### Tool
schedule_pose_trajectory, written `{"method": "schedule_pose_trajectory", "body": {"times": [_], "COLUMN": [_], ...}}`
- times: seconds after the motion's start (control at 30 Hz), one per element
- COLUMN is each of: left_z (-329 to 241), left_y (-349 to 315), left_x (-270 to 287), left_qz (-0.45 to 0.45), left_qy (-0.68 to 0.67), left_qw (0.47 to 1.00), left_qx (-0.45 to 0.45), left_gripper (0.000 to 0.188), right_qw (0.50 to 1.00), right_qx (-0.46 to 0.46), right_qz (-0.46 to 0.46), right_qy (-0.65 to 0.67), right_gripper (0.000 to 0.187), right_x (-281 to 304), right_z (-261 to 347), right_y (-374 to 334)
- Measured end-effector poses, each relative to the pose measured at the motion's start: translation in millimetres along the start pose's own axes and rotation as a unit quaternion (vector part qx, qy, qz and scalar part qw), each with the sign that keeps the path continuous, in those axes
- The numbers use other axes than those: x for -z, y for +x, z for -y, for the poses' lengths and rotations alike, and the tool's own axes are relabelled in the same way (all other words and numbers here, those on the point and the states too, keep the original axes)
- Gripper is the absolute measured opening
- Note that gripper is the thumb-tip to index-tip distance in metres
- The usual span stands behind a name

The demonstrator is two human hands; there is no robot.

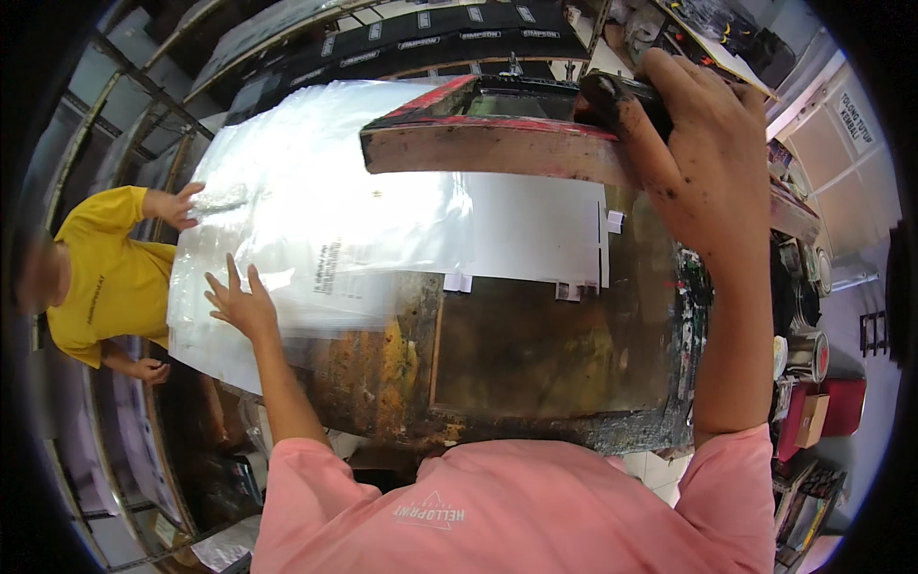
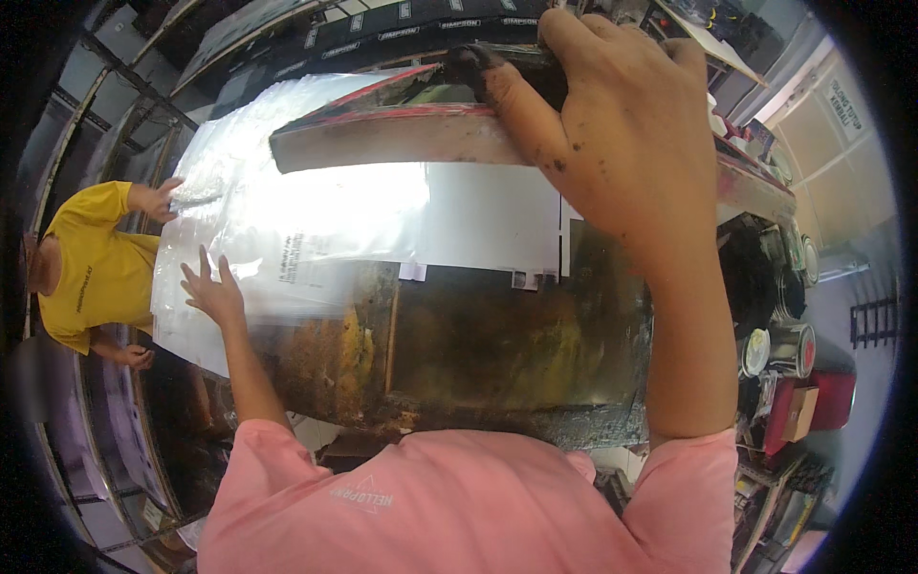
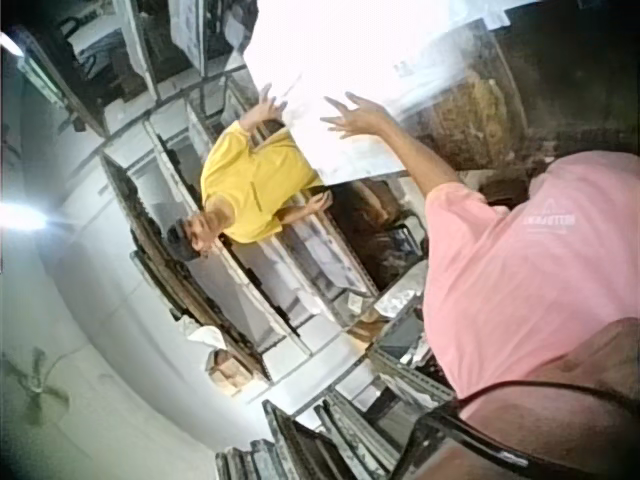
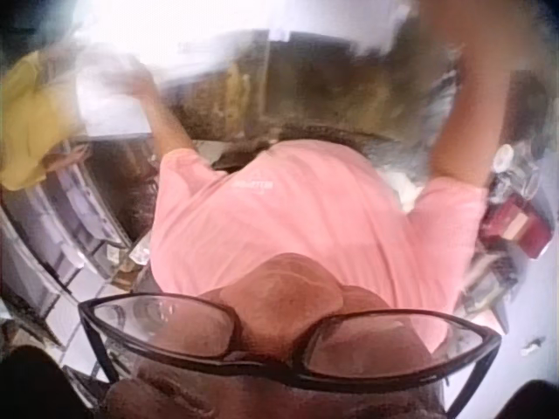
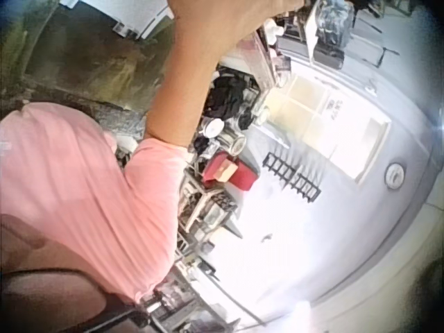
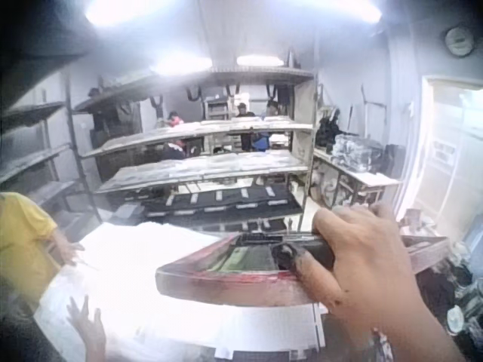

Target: The person performs manual screen printing on plastic envelopes, lowering a screen frame and using a squeegee to apply ink, then lifting the screen to allow another person to swap the printed item for a new one.

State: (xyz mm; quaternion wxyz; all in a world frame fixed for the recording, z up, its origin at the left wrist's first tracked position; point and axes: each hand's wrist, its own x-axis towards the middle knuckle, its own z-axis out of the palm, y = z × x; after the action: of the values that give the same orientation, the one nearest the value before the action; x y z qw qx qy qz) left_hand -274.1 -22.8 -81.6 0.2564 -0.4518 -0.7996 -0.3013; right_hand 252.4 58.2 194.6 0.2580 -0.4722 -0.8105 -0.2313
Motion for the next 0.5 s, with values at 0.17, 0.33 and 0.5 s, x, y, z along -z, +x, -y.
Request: {"method": "schedule_pose_trajectory", "body": {"times": [0.17, 0.33, 0.5], "left_z": [-199.6, -207.5, -229.2], "left_y": [-68.1, -85.9, -66.1], "left_x": [-0.3, -23.9, -1.4], "left_qz": [0.171, 0.213, 0.275], "left_qy": [-0.253, -0.127, -0.201], "left_qw": [0.937, 0.963, 0.927], "left_qx": [-0.169, -0.103, -0.16], "left_gripper": [0.024, 0.029, 0.043], "right_qw": [1.0, 0.999, 0.999], "right_qx": [-0.02, 0.015, 0.036], "right_qz": [-0.019, -0.045, -0.032], "right_qy": [-0.013, 0.013, -0.002], "right_gripper": [0.043, 0.04, 0.034], "right_x": [-7.1, -8.9, 0.3], "right_z": [-8.2, -8.1, -20.4], "right_y": [-1.9, 7.1, 16.8]}}
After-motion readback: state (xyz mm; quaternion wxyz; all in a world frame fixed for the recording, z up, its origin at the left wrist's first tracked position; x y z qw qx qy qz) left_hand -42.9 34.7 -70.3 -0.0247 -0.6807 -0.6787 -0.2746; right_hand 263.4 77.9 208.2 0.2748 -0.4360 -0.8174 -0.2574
